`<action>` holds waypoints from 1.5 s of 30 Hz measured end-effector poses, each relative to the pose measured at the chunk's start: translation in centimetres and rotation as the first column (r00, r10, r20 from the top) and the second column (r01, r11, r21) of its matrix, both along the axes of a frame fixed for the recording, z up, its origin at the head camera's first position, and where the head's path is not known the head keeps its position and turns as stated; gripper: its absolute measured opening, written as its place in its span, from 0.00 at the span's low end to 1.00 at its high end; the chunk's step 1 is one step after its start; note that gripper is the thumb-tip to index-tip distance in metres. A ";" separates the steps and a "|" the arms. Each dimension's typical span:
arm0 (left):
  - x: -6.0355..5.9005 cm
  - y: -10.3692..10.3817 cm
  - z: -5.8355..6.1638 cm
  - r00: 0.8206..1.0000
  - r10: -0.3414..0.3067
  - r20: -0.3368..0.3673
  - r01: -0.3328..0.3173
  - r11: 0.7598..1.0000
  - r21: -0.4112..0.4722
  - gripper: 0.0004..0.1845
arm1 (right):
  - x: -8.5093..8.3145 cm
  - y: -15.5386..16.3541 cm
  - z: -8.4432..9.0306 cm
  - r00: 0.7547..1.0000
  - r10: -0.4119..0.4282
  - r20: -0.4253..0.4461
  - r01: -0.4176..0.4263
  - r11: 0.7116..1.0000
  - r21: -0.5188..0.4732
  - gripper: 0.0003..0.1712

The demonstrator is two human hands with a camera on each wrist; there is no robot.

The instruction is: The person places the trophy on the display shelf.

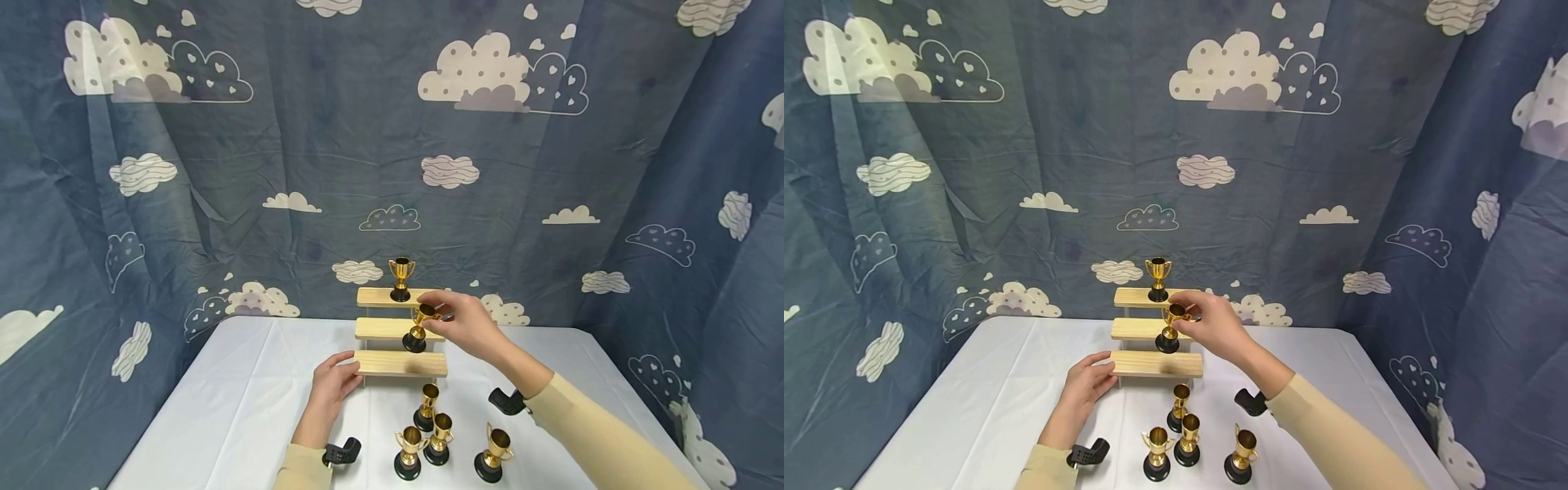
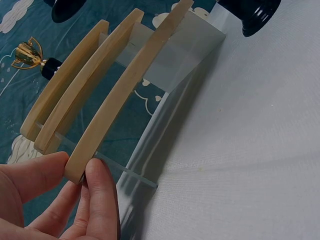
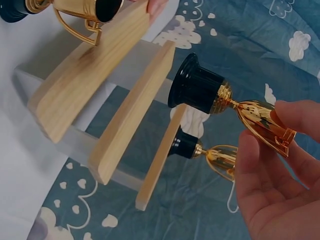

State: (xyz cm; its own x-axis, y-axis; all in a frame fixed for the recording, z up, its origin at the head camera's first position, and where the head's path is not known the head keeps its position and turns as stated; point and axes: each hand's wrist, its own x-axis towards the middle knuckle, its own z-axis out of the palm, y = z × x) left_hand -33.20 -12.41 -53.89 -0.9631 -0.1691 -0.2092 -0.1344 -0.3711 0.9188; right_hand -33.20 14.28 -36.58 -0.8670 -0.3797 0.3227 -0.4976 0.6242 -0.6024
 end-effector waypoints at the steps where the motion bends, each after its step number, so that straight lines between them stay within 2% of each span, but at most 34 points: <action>1: 0.0 0.0 0.0 1.000 0.001 0.002 -0.001 1.000 0.000 0.22 | -0.1 -0.1 0.0 1.000 -0.001 0.001 0.001 1.000 0.001 0.23; 9: 0.0 -0.1 0.0 1.000 0.004 0.009 -0.004 1.000 -0.001 0.23 | -1.3 -0.9 -0.1 1.000 0.018 0.022 -0.017 1.000 -0.017 0.24; 26: 0.0 -0.1 0.2 1.000 0.000 0.014 0.000 1.000 -0.009 0.23 | -3.8 -2.7 -0.6 0.995 0.010 0.103 -0.002 0.997 -0.076 0.23; 45: -0.3 0.0 -0.1 1.000 -0.001 0.009 0.001 1.000 0.003 0.22 | -5.5 -5.5 -1.0 0.994 0.044 0.104 -0.036 0.997 -0.072 0.23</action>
State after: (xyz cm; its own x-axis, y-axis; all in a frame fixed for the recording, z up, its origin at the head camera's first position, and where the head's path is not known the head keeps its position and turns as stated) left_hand -33.47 -12.43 -53.96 -0.9614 -0.1675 -0.2182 -0.1429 -0.3739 0.9164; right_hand -38.65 8.82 -37.54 -0.8821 -0.3944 0.2576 -0.4530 0.5598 -0.6939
